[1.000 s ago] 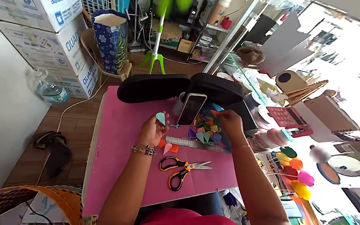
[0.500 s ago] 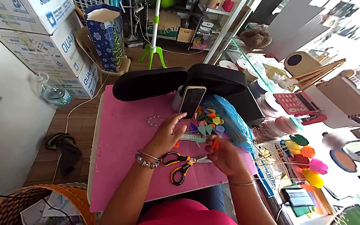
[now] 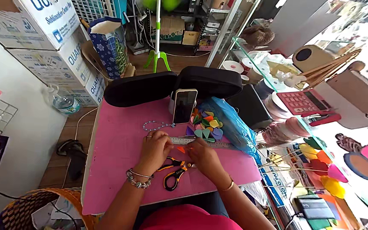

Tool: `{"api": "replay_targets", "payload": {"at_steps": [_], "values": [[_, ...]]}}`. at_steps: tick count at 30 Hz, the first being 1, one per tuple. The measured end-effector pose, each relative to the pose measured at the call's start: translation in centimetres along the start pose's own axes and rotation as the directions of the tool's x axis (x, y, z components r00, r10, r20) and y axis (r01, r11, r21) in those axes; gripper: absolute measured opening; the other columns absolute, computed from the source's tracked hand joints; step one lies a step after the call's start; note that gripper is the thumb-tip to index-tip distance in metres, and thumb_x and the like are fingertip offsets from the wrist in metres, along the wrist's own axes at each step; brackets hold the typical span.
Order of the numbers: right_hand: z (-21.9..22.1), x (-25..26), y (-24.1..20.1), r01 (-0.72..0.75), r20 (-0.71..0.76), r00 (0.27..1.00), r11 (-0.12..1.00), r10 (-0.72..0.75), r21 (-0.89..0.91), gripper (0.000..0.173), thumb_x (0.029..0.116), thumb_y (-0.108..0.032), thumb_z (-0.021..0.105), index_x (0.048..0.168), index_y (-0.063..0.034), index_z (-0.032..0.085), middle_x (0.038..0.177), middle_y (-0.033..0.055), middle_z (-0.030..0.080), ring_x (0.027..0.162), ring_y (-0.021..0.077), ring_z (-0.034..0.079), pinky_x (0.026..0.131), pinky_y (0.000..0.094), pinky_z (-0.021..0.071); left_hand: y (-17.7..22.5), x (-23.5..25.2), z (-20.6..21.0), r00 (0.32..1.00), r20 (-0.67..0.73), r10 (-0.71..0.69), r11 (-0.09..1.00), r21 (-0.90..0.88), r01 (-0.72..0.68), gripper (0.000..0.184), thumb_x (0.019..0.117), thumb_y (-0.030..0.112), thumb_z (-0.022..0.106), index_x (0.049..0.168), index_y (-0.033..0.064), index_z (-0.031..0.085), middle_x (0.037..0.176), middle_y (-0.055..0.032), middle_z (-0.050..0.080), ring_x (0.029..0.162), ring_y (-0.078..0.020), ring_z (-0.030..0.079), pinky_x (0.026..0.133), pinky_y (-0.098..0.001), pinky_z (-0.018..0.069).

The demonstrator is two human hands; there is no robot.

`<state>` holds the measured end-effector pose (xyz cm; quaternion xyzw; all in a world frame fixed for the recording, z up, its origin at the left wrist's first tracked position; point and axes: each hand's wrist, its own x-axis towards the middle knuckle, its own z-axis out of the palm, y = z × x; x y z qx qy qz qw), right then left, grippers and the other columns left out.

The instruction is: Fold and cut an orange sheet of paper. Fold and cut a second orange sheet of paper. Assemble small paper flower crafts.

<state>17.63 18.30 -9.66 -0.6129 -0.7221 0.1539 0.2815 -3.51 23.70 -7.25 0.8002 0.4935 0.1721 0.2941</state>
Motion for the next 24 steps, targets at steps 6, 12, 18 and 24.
{"api": "replay_targets", "payload": {"at_steps": [6, 12, 18, 24], "values": [[-4.6, -2.0, 2.9, -0.178, -0.109, 0.963, 0.884, 0.247, 0.432, 0.015, 0.0962, -0.015, 0.064, 0.102, -0.0021, 0.07, 0.089, 0.0019, 0.063, 0.069, -0.0004, 0.053, 0.062, 0.0143, 0.0447, 0.7, 1.3, 0.0, 0.996, -0.074, 0.052, 0.998, -0.016, -0.054, 0.044, 0.1, 0.031, 0.064, 0.139, 0.0106, 0.062, 0.141, -0.0162, 0.06, 0.133, -0.0402, 0.053, 0.106, -0.0659, 0.0375], [-3.9, -1.9, 1.6, -0.242, 0.063, 0.967, 0.813, 0.247, 0.53, 0.014, 0.0968, -0.012, 0.061, 0.103, -0.0011, 0.067, 0.09, 0.0023, 0.063, 0.072, 0.0016, 0.056, 0.066, 0.0177, 0.0481, -2.9, -0.1, -1.6, 0.984, 0.093, -0.154, 0.961, 0.244, 0.128, 0.03, 0.0926, 0.016, 0.074, 0.12, 0.0037, 0.071, 0.129, -0.0248, 0.063, 0.126, -0.0481, 0.053, 0.105, -0.0661, 0.0394], [-2.4, 0.6, -3.0, -0.075, 0.133, 0.991, 0.903, 0.02, 0.423, 0.019, 0.0976, -0.017, 0.06, 0.103, -0.0013, 0.069, 0.101, 0.0115, 0.063, 0.083, 0.0134, 0.058, 0.074, 0.0268, 0.05, -3.5, -1.9, 0.2, 0.977, -0.12, -0.179, 0.848, -0.523, 0.091, 0.018, 0.0965, 0.016, 0.065, 0.106, 0.0004, 0.064, 0.099, -0.0047, 0.066, 0.088, -0.0107, 0.065, 0.081, -0.0285, 0.0558], [-1.1, 3.2, -6.3, -0.074, 0.265, 0.964, 0.944, -0.015, 0.32, 0.023, 0.0985, -0.02, 0.057, 0.108, -0.0024, 0.069, 0.105, 0.0126, 0.062, 0.09, 0.019, 0.061, 0.079, 0.034, 0.0516, -0.7, -2.5, 2.0, 0.924, 0.157, -0.349, -0.33, -0.943, 0.036, 0.033, 0.1057, 0.019, 0.032, 0.094, 0.0091, 0.061, 0.095, -0.0099, 0.072, 0.085, -0.0199, 0.072, 0.079, -0.0341, 0.0601]]}}
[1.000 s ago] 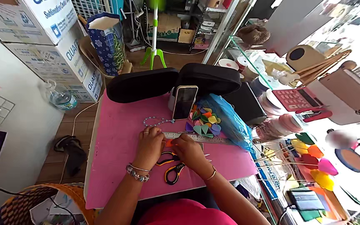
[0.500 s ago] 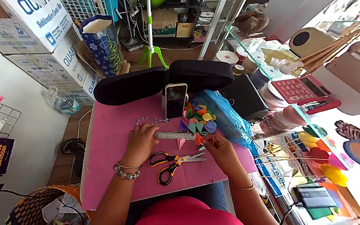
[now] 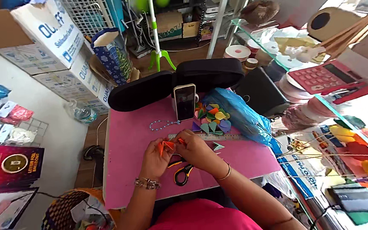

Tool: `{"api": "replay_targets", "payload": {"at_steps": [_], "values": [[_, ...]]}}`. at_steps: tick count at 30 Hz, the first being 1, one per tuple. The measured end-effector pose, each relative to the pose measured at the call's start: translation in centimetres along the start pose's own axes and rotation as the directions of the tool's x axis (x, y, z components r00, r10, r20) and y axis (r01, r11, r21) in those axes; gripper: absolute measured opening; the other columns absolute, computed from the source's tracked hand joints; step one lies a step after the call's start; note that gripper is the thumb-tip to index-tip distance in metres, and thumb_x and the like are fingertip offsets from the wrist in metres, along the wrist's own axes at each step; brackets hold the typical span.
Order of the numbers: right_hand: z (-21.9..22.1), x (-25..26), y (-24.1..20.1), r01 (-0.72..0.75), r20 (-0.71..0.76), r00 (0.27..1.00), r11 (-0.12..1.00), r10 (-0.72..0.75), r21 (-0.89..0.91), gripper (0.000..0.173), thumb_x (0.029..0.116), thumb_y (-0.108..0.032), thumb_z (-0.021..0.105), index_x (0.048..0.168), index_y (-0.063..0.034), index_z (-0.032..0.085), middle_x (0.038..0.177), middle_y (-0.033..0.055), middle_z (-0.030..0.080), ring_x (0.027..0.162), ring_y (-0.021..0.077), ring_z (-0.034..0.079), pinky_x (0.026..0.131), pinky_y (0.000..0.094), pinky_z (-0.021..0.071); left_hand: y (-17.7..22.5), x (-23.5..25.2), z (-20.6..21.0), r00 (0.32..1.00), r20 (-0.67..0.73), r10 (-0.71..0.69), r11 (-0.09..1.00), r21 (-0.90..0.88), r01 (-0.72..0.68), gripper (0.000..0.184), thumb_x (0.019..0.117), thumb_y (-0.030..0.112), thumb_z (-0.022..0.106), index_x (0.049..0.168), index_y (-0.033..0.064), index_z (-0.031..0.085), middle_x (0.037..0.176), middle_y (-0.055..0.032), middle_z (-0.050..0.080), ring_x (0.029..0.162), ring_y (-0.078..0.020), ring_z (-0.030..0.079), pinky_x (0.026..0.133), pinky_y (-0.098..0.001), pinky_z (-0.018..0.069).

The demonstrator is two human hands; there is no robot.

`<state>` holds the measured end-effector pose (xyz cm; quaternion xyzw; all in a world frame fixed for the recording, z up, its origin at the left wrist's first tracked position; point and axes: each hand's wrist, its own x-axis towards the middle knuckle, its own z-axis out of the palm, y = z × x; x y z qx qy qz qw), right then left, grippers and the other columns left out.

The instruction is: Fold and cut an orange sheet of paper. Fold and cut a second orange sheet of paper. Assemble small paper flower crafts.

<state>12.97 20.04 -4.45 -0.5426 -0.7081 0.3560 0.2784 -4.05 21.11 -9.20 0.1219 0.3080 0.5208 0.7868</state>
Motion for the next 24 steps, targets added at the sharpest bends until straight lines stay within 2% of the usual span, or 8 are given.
{"api": "replay_targets", "payload": {"at_steps": [3, 5, 8, 11, 14, 19, 21, 24], "values": [[0.9, 0.6, -0.5, -0.023, 0.035, 0.999, 0.999, 0.024, -0.025, 0.025, 0.0984, -0.018, 0.058, 0.115, -0.0022, 0.068, 0.114, 0.0148, 0.064, 0.101, 0.0219, 0.064, 0.088, 0.0363, 0.0526, -0.9, 0.3, -0.4, 0.998, 0.056, 0.003, 0.967, -0.255, 0.012, 0.034, 0.1037, 0.022, 0.031, 0.098, 0.0121, 0.063, 0.103, -0.0107, 0.073, 0.092, -0.0237, 0.073, 0.078, -0.0381, 0.0607], [1.0, 0.7, -0.9, -0.029, 0.041, 0.999, 0.999, 0.029, -0.018, 0.03, 0.0972, -0.015, 0.059, 0.124, -0.0029, 0.064, 0.121, 0.0155, 0.063, 0.106, 0.0211, 0.064, 0.092, 0.0351, 0.0525, -1.3, 0.3, -0.5, 0.997, 0.074, 0.006, 0.953, -0.301, 0.016, 0.043, 0.1052, 0.031, 0.025, 0.113, 0.0142, 0.064, 0.108, -0.0094, 0.073, 0.097, -0.0244, 0.073, 0.08, -0.0404, 0.0605], [1.0, 0.8, -1.4, 0.022, 0.096, 0.995, 0.998, -0.017, -0.052, 0.045, 0.0929, -0.01, 0.062, 0.138, -0.006, 0.058, 0.132, 0.0158, 0.058, 0.12, 0.0248, 0.059, 0.101, 0.0376, 0.0496, -1.8, 0.2, -0.3, 0.997, 0.07, -0.024, 0.95, -0.309, 0.045, 0.055, 0.107, 0.047, 0.017, 0.124, 0.0142, 0.058, 0.107, -0.0088, 0.072, 0.096, -0.0232, 0.072, 0.078, -0.0397, 0.0608], [1.1, 0.7, -2.0, 0.142, 0.212, 0.971, 0.979, -0.109, -0.145, 0.058, 0.0911, -0.004, 0.061, 0.148, -0.0063, 0.051, 0.149, 0.0167, 0.051, 0.134, 0.0343, 0.05, 0.111, 0.0452, 0.0414, -2.2, 0.1, -0.2, 0.991, 0.126, -0.053, 0.935, -0.342, 0.094, 0.06, 0.1064, 0.053, 0.016, 0.128, 0.0142, 0.056, 0.106, -0.0077, 0.073, 0.096, -0.0213, 0.073, 0.081, -0.0386, 0.061], [0.4, 0.2, -2.4, 0.171, 0.263, 0.957, 0.971, -0.123, -0.166, 0.061, 0.0917, -0.004, 0.06, 0.151, -0.0077, 0.048, 0.157, 0.0149, 0.044, 0.141, 0.0348, 0.045, 0.114, 0.0461, 0.0397, -2.3, 0.1, -0.5, 0.984, 0.169, -0.054, 0.924, -0.365, 0.114, 0.059, 0.1064, 0.051, 0.018, 0.125, 0.0127, 0.059, 0.108, -0.0093, 0.073, 0.098, -0.0224, 0.073, 0.08, -0.0385, 0.0611], [-4.5, -0.4, 0.2, 0.135, -0.052, 0.989, 0.985, -0.141, -0.105, 0.043, 0.0965, -0.012, 0.062, 0.139, -0.0069, 0.06, 0.144, 0.012, 0.058, 0.128, 0.0235, 0.059, 0.1, 0.0429, 0.0548, -1.9, 0.3, -1.4, 0.985, 0.161, -0.066, 0.905, -0.406, 0.127, 0.056, 0.1088, 0.044, 0.021, 0.123, 0.0151, 0.067, 0.122, -0.0104, 0.072, 0.116, -0.0301, 0.07, 0.094, -0.0468, 0.0582], [-8.1, 0.2, 2.7, 0.028, -0.243, 0.966, 0.974, -0.084, -0.224, 0.039, 0.0976, -0.011, 0.064, 0.136, -0.004, 0.061, 0.138, 0.0168, 0.06, 0.123, 0.0307, 0.061, 0.097, 0.0512, 0.0541, -1.8, 0.5, -1.8, 0.988, 0.141, -0.069, 0.907, -0.402, 0.121, 0.058, 0.1087, 0.045, 0.02, 0.123, 0.0144, 0.067, 0.122, -0.0102, 0.073, 0.115, -0.0296, 0.07, 0.095, -0.0463, 0.0582], [-12.0, 1.4, 5.8, -0.247, -0.42, 0.903, 0.905, 0.086, -0.346, 0.033, 0.0997, -0.012, 0.063, 0.131, -0.002, 0.065, 0.136, 0.0249, 0.058, 0.125, 0.0466, 0.054, 0.102, 0.0658, 0.043, -1.9, 0.7, -1.9, 0.991, 0.126, -0.041, 0.916, -0.39, 0.088, 0.059, 0.1087, 0.047, 0.019, 0.124, 0.0136, 0.065, 0.121, -0.0107, 0.073, 0.114, -0.0298, 0.07, 0.093, -0.0456, 0.0588]]}}
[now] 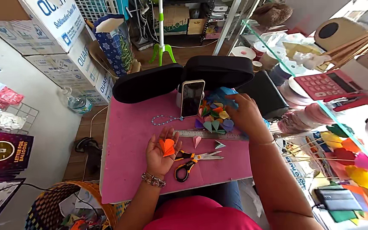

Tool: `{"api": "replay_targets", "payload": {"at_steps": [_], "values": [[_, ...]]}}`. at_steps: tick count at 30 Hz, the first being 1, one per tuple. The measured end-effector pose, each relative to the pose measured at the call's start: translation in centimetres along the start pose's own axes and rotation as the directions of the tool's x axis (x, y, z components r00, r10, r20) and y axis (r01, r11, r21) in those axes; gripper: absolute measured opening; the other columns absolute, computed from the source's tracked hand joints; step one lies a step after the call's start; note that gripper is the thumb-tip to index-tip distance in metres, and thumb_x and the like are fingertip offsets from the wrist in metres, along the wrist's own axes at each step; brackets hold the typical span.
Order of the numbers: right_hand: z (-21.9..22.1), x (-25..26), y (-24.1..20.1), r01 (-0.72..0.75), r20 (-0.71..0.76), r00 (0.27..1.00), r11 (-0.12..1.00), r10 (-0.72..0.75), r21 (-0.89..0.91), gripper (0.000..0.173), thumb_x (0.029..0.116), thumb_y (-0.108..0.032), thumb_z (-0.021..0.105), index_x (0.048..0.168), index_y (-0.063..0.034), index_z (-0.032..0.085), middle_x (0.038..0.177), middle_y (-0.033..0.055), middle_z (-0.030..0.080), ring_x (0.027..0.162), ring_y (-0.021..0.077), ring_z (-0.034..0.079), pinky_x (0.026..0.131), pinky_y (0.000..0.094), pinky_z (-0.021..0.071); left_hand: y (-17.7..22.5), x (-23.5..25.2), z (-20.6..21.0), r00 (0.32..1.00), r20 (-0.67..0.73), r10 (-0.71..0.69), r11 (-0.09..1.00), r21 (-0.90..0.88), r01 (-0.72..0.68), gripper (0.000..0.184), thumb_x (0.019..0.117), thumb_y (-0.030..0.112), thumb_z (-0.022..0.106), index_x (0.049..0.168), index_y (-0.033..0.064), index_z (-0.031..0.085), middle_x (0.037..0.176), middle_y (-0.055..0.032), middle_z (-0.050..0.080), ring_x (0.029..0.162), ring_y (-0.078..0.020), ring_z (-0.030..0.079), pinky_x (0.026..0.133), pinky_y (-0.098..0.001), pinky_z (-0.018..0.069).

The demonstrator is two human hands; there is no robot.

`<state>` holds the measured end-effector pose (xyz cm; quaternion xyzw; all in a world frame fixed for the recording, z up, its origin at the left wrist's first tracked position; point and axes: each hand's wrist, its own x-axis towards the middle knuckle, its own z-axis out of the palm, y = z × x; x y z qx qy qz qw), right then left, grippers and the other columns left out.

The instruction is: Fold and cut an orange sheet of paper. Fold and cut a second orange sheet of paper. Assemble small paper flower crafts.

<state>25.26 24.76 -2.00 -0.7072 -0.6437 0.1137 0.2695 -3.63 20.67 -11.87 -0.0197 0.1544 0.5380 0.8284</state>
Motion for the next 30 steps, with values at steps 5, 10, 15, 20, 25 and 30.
{"api": "replay_targets", "payload": {"at_steps": [5, 10, 15, 20, 25, 30], "values": [[1.1, 2.1, 2.0, -0.018, 0.088, 0.996, 0.992, 0.03, -0.127, 0.02, 0.0971, -0.01, 0.067, 0.115, -0.0032, 0.074, 0.13, 0.0262, 0.061, 0.126, 0.0531, 0.049, 0.101, 0.0716, 0.0391, 0.2, 0.1, -0.4, 0.983, 0.181, 0.019, 0.998, -0.057, -0.009, 0.07, 0.1063, 0.057, 0.014, 0.135, 0.0165, 0.063, 0.138, -0.0145, 0.064, 0.128, -0.0365, 0.061, 0.101, -0.0527, 0.053], [3.2, 2.7, 2.3, -0.055, 0.157, 0.983, 0.968, 0.096, -0.244, 0.023, 0.0959, -0.019, 0.071, 0.108, 0.0001, 0.074, 0.131, 0.0292, 0.059, 0.129, 0.0554, 0.044, 0.098, 0.0754, 0.0368, 0.4, -0.3, -0.5, 0.975, 0.21, 0.066, 0.996, -0.075, -0.051, 0.075, 0.1031, 0.064, 0.011, 0.141, 0.0218, 0.059, 0.148, -0.0142, 0.056, 0.136, -0.0397, 0.053, 0.105, -0.0574, 0.0476], [2.1, 1.9, 1.1, -0.101, 0.022, 0.994, 0.989, 0.104, -0.103, 0.021, 0.1, -0.018, 0.065, 0.109, -0.0018, 0.074, 0.134, 0.0269, 0.059, 0.131, 0.0545, 0.043, 0.1, 0.0771, 0.0305, 0.7, -0.3, -0.7, 0.973, 0.22, 0.071, 0.995, -0.082, -0.054, 0.075, 0.1025, 0.066, 0.012, 0.143, 0.0221, 0.057, 0.151, -0.0145, 0.053, 0.138, -0.041, 0.051, 0.106, -0.0592, 0.0461], [2.2, -2.2, -3.4, 0.155, -0.043, 0.988, 0.963, -0.149, 0.221, 0.025, 0.1013, -0.019, 0.061, 0.112, 0.0007, 0.072, 0.133, 0.0199, 0.061, 0.126, 0.0355, 0.056, 0.103, 0.0558, 0.0464, 0.4, -0.1, -0.8, 0.974, 0.222, 0.04, 0.997, -0.067, -0.025, 0.076, 0.1024, 0.066, 0.01, 0.146, 0.0217, 0.053, 0.152, -0.015, 0.052, 0.14, -0.0407, 0.049, 0.107, -0.0592, 0.0459], [7.0, -6.1, -8.0, 0.438, 0.057, 0.869, 0.815, -0.492, 0.379, 0.021, 0.0994, -0.028, 0.064, 0.103, -0.0157, 0.08, 0.125, 0.005, 0.068, 0.123, 0.0247, 0.056, 0.104, 0.0506, 0.0437, 0.3, 0.0, -1.1, 0.974, 0.224, 0.033, 0.998, -0.06, -0.02, 0.074, 0.1028, 0.065, 0.011, 0.144, 0.0241, 0.056, 0.147, -0.0108, 0.057, 0.132, -0.034, 0.058, 0.102, -0.0542, 0.0505], [8.9, -6.8, -8.9, 0.51, 0.11, 0.817, 0.798, -0.566, 0.321, 0.026, 0.1026, -0.033, 0.059, 0.112, -0.0203, 0.079, 0.133, 0.0019, 0.066, 0.124, 0.0254, 0.055, 0.1, 0.0519, 0.0422, 0.7, 0.0, -1.2, 0.975, 0.216, 0.055, 0.996, -0.084, -0.037, 0.074, 0.1036, 0.063, 0.009, 0.147, 0.0205, 0.051, 0.144, -0.0156, 0.058, 0.124, -0.0353, 0.063, 0.093, -0.0452, 0.0573]]}}
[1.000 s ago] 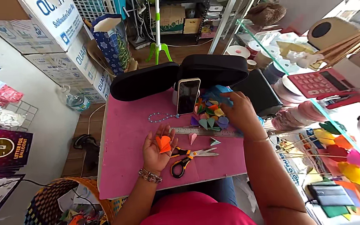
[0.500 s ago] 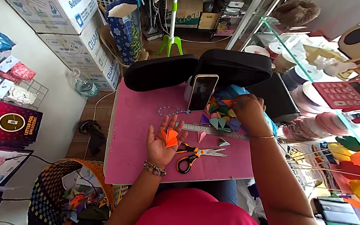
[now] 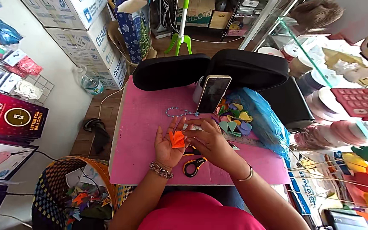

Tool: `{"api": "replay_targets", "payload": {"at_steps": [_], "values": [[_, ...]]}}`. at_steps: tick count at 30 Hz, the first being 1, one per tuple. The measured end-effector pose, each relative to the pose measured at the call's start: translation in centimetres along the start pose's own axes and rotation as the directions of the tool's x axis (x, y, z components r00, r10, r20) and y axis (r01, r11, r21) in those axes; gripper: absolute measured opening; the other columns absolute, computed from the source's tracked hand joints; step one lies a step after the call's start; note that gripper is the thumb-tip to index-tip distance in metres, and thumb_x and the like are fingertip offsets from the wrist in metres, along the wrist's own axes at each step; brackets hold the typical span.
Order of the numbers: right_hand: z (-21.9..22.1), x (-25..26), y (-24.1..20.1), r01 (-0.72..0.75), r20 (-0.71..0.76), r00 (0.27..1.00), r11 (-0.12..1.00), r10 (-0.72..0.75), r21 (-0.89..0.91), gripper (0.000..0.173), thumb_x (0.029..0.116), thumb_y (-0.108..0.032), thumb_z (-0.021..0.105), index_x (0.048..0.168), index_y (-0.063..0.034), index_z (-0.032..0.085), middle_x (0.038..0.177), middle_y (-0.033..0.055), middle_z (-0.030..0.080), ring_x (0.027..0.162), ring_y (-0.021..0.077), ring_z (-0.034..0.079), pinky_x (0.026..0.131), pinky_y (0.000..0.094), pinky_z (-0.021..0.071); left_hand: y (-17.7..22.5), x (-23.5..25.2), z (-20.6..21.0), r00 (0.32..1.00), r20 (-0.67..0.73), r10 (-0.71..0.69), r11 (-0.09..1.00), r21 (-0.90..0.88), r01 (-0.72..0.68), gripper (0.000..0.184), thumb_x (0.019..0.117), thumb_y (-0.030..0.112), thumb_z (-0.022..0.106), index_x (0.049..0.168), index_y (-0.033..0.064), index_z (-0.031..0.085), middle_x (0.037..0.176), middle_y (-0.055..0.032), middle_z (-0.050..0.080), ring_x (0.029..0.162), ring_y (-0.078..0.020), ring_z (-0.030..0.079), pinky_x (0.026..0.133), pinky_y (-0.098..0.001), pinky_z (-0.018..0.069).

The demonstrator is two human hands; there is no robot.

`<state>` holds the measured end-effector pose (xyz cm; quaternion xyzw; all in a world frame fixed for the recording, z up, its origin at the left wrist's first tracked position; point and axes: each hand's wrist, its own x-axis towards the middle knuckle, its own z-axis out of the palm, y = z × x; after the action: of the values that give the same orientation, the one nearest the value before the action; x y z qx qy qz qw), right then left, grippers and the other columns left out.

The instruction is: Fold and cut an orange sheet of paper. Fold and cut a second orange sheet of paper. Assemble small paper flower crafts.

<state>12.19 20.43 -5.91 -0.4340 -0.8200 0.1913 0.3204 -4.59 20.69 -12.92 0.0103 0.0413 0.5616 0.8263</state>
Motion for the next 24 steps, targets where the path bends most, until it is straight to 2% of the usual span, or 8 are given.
{"api": "replay_targets", "payload": {"at_steps": [5, 7, 9, 11, 13, 15, 18, 24], "values": [[-1.0, -2.3, 1.1, -0.03, -0.211, 0.976, 0.996, 0.047, 0.083, 0.024, 0.1016, -0.028, 0.06, 0.113, -0.0146, 0.077, 0.127, 0.0047, 0.068, 0.123, 0.0206, 0.056, 0.105, 0.0427, 0.0433, -0.1, -0.1, 0.4, 0.995, -0.096, 0.02, 0.997, -0.066, -0.027, 0.068, 0.1065, 0.058, 0.018, 0.142, 0.0139, 0.055, 0.136, -0.0178, 0.064, 0.121, -0.0356, 0.066, 0.097, -0.0464, 0.0567], [-0.7, -4.2, 2.5, -0.025, -0.333, 0.942, 0.998, 0.041, 0.053, 0.024, 0.1015, -0.026, 0.06, 0.114, -0.0111, 0.075, 0.124, 0.0075, 0.068, 0.123, 0.0205, 0.057, 0.108, 0.039, 0.0425, -0.1, -0.1, 0.5, 0.984, -0.176, 0.035, 0.995, -0.09, -0.052, 0.062, 0.1081, 0.053, 0.022, 0.13, 0.0101, 0.061, 0.121, -0.0157, 0.071, 0.109, -0.03, 0.073, 0.087, -0.0393, 0.0617], [-0.2, -6.5, 4.1, -0.062, -0.429, 0.903, 0.995, 0.022, -0.081, 0.025, 0.1023, -0.027, 0.058, 0.115, -0.0107, 0.072, 0.122, 0.0093, 0.069, 0.123, 0.023, 0.057, 0.108, 0.0412, 0.0403, 0.4, -0.1, 0.8, 0.966, -0.255, 0.037, 0.996, -0.074, -0.058, 0.052, 0.1089, 0.046, 0.028, 0.116, 0.009, 0.064, 0.103, -0.0114, 0.074, 0.089, -0.0224, 0.076, 0.072, -0.0315, 0.0633], [0.3, -9.0, 5.5, -0.129, -0.485, 0.874, 0.969, 0.01, -0.212, 0.026, 0.1032, -0.029, 0.056, 0.116, -0.0124, 0.071, 0.122, 0.0101, 0.069, 0.123, 0.0264, 0.056, 0.109, 0.0442, 0.0368, 1.6, 0.2, 2.0, 0.93, -0.363, 0.061, 0.997, 0.066, -0.04, 0.041, 0.1098, 0.036, 0.03, 0.105, 0.0107, 0.061, 0.088, -0.006, 0.072, 0.072, -0.0148, 0.073, 0.061, -0.0253, 0.0611], [0.6, -11.1, 6.5, -0.189, -0.521, 0.854, 0.944, 0.021, -0.271, 0.025, 0.1035, -0.031, 0.055, 0.116, -0.0137, 0.069, 0.122, 0.0094, 0.068, 0.125, 0.0269, 0.054, 0.111, 0.0439, 0.0331, 3.4, 1.4, 3.6, 0.879, -0.452, 0.152, 0.938, 0.345, 0.015, 0.031, 0.1107, 0.027, 0.031, 0.101, 0.0118, 0.056, 0.081, -0.0016, 0.065, 0.065, -0.0092, 0.067, 0.058, -0.0208, 0.0575], [1.1, -12.6, 7.0, -0.225, -0.547, 0.836, 0.936, 0.044, -0.27, 0.025, 0.1032, -0.03, 0.056, 0.116, -0.0125, 0.069, 0.122, 0.0104, 0.068, 0.125, 0.0277, 0.054, 0.113, 0.0437, 0.0311, 5.6, 3.4, 4.4, 0.844, -0.459, 0.276, 0.823, 0.567, 0.039, 0.024, 0.1105, 0.024, 0.035, 0.105, 0.0111, 0.054, 0.083, -0.0015, 0.061, 0.067, -0.0096, 0.063, 0.062, -0.0221, 0.0558], [1.6, -13.0, 7.2, -0.252, -0.579, 0.812, 0.937, 0.068, -0.243, 0.027, 0.1022, -0.031, 0.056, 0.117, -0.0113, 0.069, 0.122, 0.0116, 0.069, 0.125, 0.0293, 0.055, 0.113, 0.0446, 0.0308, 8.0, 7.6, 4.2, 0.811, -0.369, 0.455, 0.671, 0.74, -0.04, 0.019, 0.1085, 0.029, 0.042, 0.11, 0.0156, 0.055, 0.09, 0.0026, 0.059, 0.073, -0.0074, 0.061, 0.066, -0.023, 0.054], [1.6, -12.8, 7.5, -0.282, -0.585, 0.805, 0.932, 0.101, -0.227, 0.033, 0.1003, -0.033, 0.055, 0.122, -0.0106, 0.066, 0.123, 0.0119, 0.069, 0.123, 0.0313, 0.056, 0.11, 0.0473, 0.0343, 6.0, 13.6, 4.9, 0.764, -0.289, 0.577, 0.596, 0.788, -0.152, 0.021, 0.1087, 0.035, 0.042, 0.112, 0.0183, 0.055, 0.095, 0.005, 0.057, 0.08, -0.0061, 0.058, 0.074, -0.0245, 0.0509]]}}
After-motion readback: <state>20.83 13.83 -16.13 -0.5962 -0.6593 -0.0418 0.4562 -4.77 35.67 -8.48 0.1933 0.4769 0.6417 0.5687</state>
